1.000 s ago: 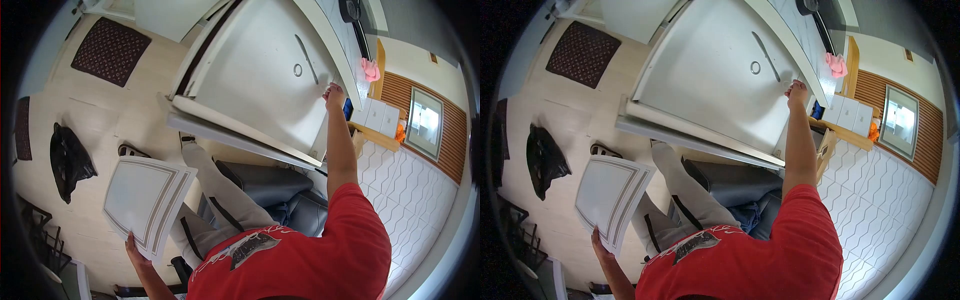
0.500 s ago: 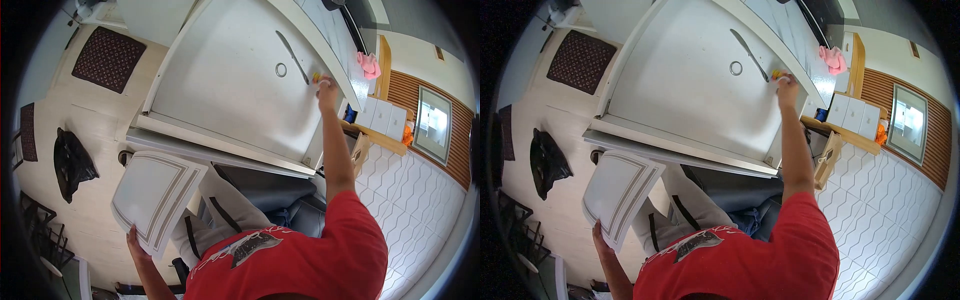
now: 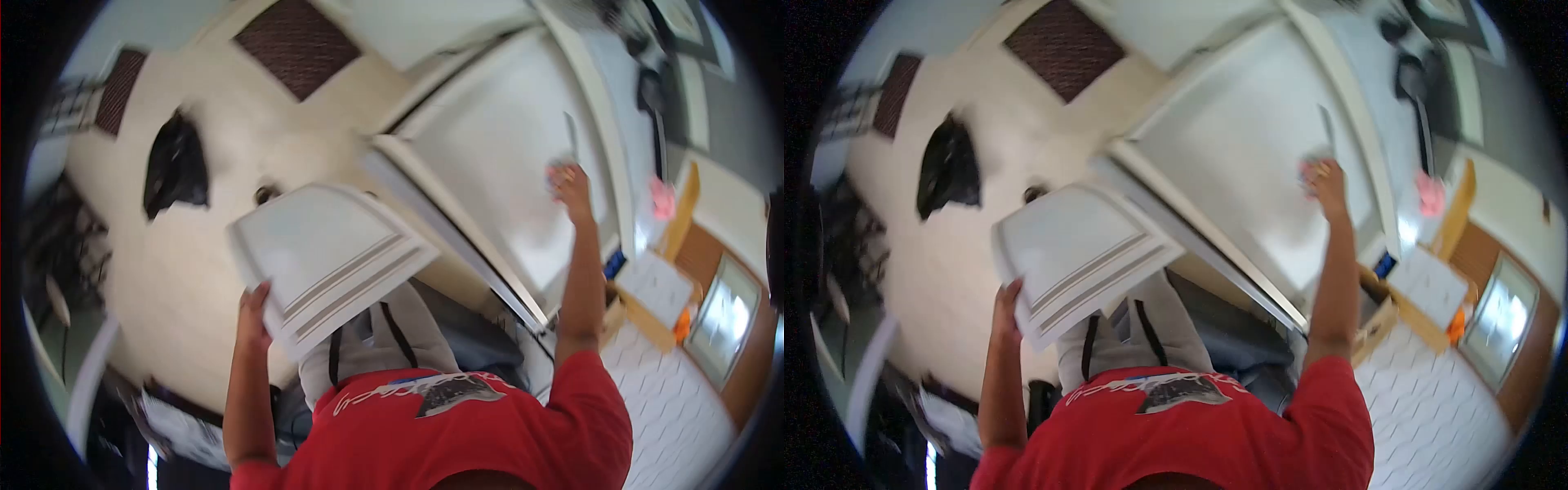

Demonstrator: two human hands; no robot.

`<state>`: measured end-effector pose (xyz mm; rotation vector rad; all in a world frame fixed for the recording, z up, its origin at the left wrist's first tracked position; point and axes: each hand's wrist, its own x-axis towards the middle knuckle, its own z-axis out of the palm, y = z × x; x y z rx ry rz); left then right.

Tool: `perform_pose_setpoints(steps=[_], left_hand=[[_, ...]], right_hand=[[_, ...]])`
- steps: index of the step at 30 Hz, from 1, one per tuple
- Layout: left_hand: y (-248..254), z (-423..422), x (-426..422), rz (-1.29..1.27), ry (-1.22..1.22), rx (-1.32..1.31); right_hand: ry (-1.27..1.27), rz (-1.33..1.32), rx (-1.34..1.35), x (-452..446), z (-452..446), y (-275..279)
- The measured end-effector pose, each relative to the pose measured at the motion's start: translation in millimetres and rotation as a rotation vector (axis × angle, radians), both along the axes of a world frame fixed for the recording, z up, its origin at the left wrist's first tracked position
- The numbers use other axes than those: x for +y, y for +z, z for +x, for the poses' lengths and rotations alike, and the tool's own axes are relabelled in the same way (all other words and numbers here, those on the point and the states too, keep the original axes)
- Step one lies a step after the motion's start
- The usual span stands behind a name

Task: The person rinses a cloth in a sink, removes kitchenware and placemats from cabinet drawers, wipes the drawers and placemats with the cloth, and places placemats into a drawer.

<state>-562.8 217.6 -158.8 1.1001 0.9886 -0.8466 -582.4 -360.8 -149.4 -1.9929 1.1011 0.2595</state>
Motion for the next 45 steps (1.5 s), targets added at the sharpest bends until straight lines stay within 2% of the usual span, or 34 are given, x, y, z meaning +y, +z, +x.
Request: perform_pose_setpoints(steps=[2, 3, 4, 5, 6, 7, 9, 11, 12, 13, 15, 17, 21, 23, 24, 26, 27, 29, 31, 33, 36, 37, 39, 41, 43, 44, 45], left_hand=[[12, 13, 8, -0.001, 0.061, 0.058], [12, 15, 13, 0.016, 0.104, 0.058], [6, 14, 17, 0.011, 0.14, 0.06], [7, 17, 22, -0.044, 0.155, 0.045], [7, 19, 28, -0.087, 0.183, 0.029], [8, 21, 32, -0.074, 0.203, 0.023], [9, 28, 42, -0.129, 0.211, 0.0], [5, 31, 46, -0.165, 0.25, -0.026], [1, 31, 51, -0.191, 0.255, -0.041], [-4, 30, 57, -0.216, 0.256, -0.062], [-17, 23, 66, -0.247, 0.27, -0.1], [-19, 30, 74, -0.243, 0.261, -0.134], [-65, 26, 87, -0.14, 0.168, -0.198], [-77, 24, 96, -0.069, 0.078, -0.229], [-81, 26, 99, -0.015, 0.031, -0.222], [-81, 34, 107, -0.025, 0.056, -0.263], [-83, 35, 109, -0.038, 0.059, -0.302], [-95, 32, 110, -0.045, 0.15, -0.342], [-108, 31, 115, -0.045, 0.243, -0.378], [-114, 32, 121, -0.026, 0.224, -0.338], [-114, 25, 126, -0.042, 0.253, -0.256], [-117, 21, 124, -0.048, 0.263, -0.252], [-123, 15, 121, -0.017, 0.294, -0.287], [-116, 17, 124, -0.036, 0.337, -0.276], [-106, 19, 126, -0.06, 0.369, -0.281], [-107, 20, 125, -0.002, 0.318, -0.281], [-106, 19, 122, 0.052, 0.262, -0.28]], right_hand=[[0.082, 0.065, 0.1, 18, 7, 14], [0.025, 0.092, 0.08, 51, 24, 38], [-0.006, 0.088, -0.065, 48, 20, 34], [0.056, 0.234, -0.176, 63, 32, 53], [0.003, 0.298, -0.331, 110, 54, 86], [0.021, 0.314, -0.332, 145, 72, 104], [0.181, 0.515, -0.465, 207, 96, 129], [0.394, 0.421, -0.439, 283, 134, 127], [0.547, 0.413, -0.335, 323, 159, 124], [0.494, 0.482, -0.201, 359, 173, 106], [0.602, 0.753, -0.108, 428, 209, 60], [0.802, 0.725, 0.048, 498, 246, 1], [1.066, 0.595, 0.262, 623, 302, -155], [1.274, 0.348, 0.391, 689, 325, -199], [1.295, 0.343, 0.397, 717, 334, -226], [1.664, -0.251, 0.172, 769, 345, -273], [1.685, -0.254, 0.172, 790, 348, -288], [1.442, -0.223, 0.28, 829, 353, -301], [1.574, -0.239, 0.281, 860, 358, -321], [1.367, -0.064, 0.038, 891, 357, -346], [1.359, 0.042, 0.0, 916, 356, -340], [1.368, 0.038, 0.008, 914, 355, -341], [1.543, -0.022, -0.163, 913, 358, -337], [1.509, -0.115, -0.139, 906, 357, -335], [1.624, -0.203, -0.069, 896, 359, -333], [1.701, -0.155, 0.026, 885, 360, -340], [1.782, -0.105, -0.001, 870, 355, -346]])
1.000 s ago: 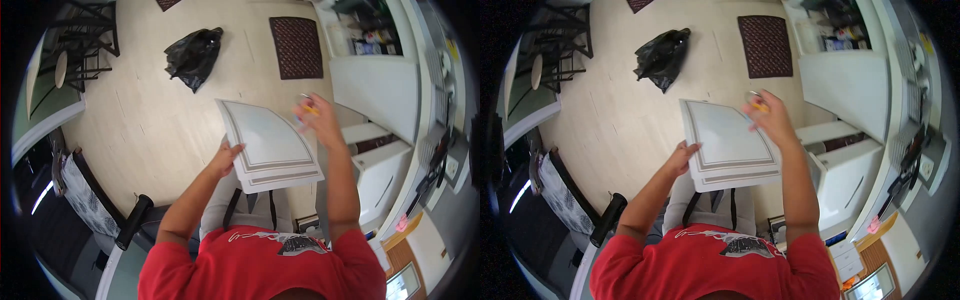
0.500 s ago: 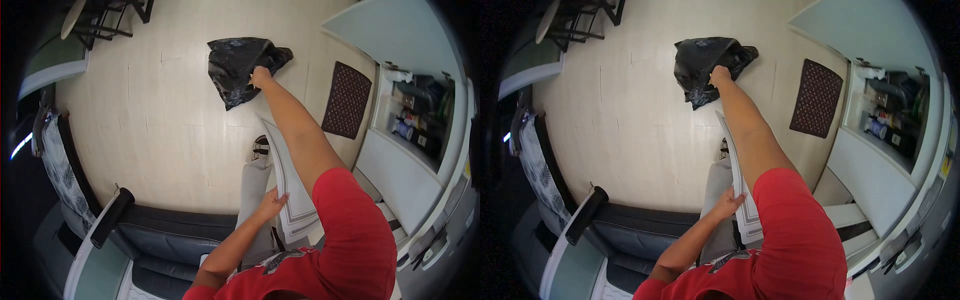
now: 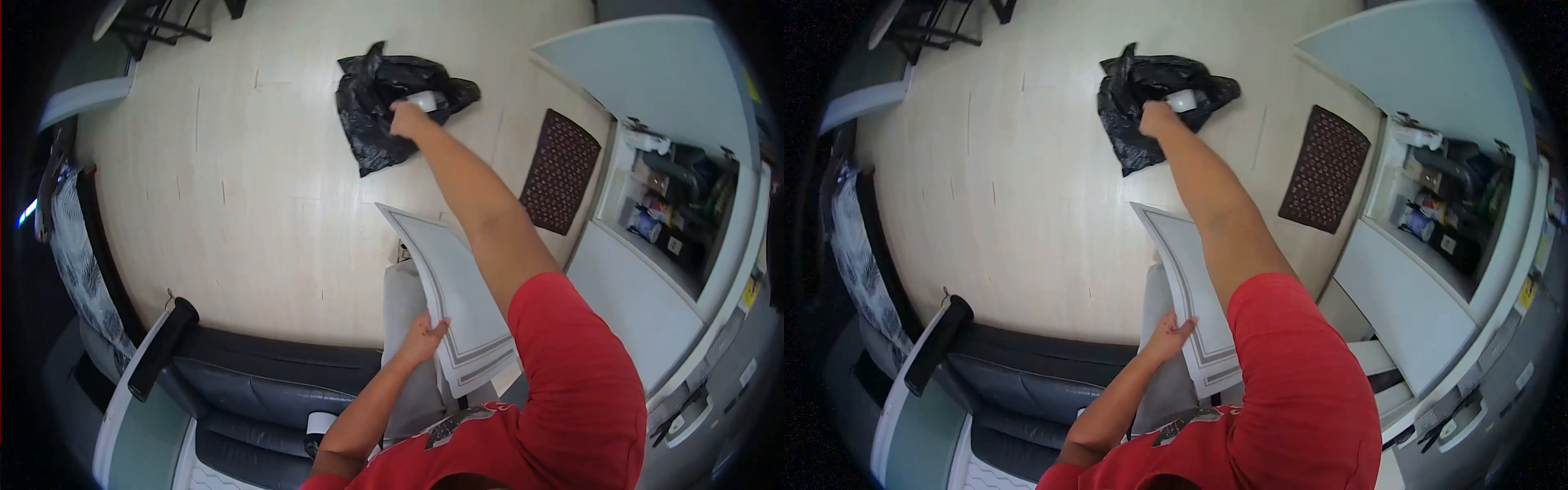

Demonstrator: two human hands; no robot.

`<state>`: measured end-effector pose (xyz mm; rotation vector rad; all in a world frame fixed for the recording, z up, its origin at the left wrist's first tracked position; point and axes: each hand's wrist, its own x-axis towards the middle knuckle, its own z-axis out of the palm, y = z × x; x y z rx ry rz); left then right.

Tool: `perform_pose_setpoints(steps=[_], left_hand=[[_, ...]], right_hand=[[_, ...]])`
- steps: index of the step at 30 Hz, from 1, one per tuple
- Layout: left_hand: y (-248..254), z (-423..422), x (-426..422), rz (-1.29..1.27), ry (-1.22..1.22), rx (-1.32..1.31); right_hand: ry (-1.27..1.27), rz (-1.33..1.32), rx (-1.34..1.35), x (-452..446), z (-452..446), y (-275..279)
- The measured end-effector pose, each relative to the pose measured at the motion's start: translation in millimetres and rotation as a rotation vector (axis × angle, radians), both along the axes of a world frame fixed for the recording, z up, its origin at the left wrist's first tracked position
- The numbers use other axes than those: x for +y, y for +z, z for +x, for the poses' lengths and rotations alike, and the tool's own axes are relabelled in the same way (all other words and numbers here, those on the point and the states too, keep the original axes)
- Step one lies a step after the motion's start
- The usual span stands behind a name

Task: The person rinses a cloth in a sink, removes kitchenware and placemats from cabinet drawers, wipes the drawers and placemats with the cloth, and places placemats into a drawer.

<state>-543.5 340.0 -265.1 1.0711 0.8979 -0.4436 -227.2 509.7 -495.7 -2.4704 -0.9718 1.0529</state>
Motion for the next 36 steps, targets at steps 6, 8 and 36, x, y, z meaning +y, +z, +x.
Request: perform_pose_setpoints(steps=[6, 8, 36], left_hand=[[0, -6, -23, -0.034, -0.138, -0.019], [4, -6, -33, 0.068, -0.095, 0.059], [214, -8, -160, 0.183, -0.402, -0.256]], right_hand=[[-0.383, 0.451, 0.213, -119, -79, 85], [-0.607, 0.552, 0.339, -169, -102, 133], [-1.547, -0.28, -0.641, -935, -438, 299]])
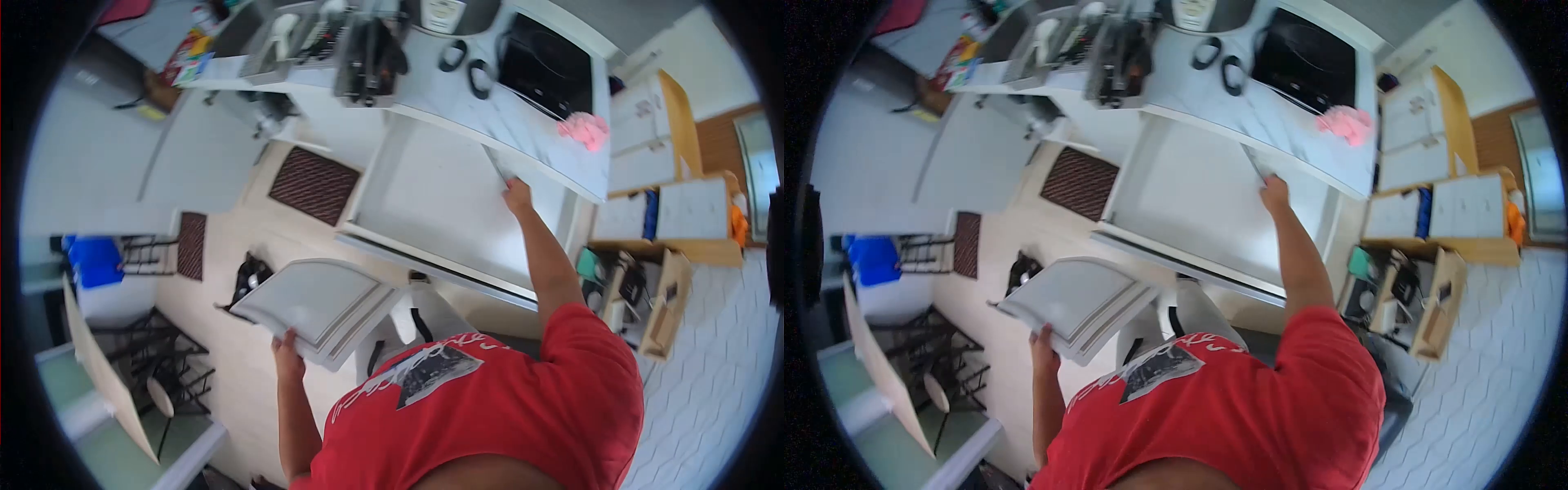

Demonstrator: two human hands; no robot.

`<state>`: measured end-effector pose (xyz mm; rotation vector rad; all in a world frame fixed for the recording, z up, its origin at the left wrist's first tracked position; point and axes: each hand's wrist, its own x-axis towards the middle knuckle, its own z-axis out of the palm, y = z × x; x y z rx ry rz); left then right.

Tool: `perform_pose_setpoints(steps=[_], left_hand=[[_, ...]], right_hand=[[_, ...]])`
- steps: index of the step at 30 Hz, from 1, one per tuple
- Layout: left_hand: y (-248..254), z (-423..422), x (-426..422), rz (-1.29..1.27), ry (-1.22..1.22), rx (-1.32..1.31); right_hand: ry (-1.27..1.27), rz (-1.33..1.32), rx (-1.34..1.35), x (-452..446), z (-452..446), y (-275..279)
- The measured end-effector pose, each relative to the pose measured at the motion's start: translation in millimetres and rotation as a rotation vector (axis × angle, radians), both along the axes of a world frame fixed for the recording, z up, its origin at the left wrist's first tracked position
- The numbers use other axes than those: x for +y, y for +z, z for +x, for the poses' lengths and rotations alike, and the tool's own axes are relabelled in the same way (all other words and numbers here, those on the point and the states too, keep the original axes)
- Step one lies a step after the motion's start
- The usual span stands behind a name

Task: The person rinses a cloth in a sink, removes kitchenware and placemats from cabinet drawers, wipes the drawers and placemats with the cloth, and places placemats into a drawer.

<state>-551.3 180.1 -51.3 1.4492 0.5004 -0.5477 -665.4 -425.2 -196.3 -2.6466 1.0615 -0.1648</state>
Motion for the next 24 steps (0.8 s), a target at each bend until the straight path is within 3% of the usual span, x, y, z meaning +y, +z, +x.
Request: perform_pose_setpoints(steps=[2, 3, 4, 6, 10, 11, 13, 14, 16, 17, 18, 19, 20, 21, 23, 24], left_hand=[[15, -6, -10, 0.054, 0.011, 0.0], [11, -8, -3, 0.012, -0.07, -0.01], [18, -6, -10, 0.041, -0.042, -0.002], [9, -4, -11, -0.012, -0.022, 0.04], [8, 0, -19, -0.057, 0.003, 0.087], [3, 7, -22, -0.051, 0.0, 0.095], [1, 11, -24, -0.099, -0.06, 0.066], [1, 13, -28, -0.111, -0.091, 0.056], [0, 19, -31, -0.082, -0.07, 0.078], [3, 22, -34, -0.098, -0.092, 0.103], [6, 24, -35, -0.124, -0.115, 0.12], [4, 24, -33, -0.106, -0.119, 0.117], [3, 25, -31, -0.086, -0.119, 0.111], [3, 26, -29, -0.078, -0.133, 0.122], [3, 24, -24, -0.058, -0.181, 0.139], [2, 23, -21, -0.046, -0.188, 0.154]], right_hand=[[0.155, -0.042, -0.068, 11, -15, -17], [0.084, 0.195, -0.055, 22, -21, -14], [0.187, 0.224, -0.233, 38, -26, -1], [-0.008, 0.61, -0.268, 62, -30, 12], [0.129, 0.495, -0.518, 82, 31, 125], [0.101, 0.575, -0.645, 73, 60, 135], [0.117, 0.482, -0.688, 51, 110, 141], [0.124, 0.351, -0.68, 33, 132, 127], [0.037, 0.179, -0.682, 25, 134, 161], [-0.115, 0.086, -0.793, 9, 129, 161], [-0.157, -0.19, -0.906, -22, 114, 160], [-0.305, -0.281, -0.889, -54, 91, 162], [-0.606, -0.43, -0.831, -77, 75, 171], [-0.62, -0.433, -0.816, -96, 65, 169], [-1.42, -0.563, -0.495, -132, 48, 159], [-1.425, -0.565, -0.473, -151, 30, 146]])
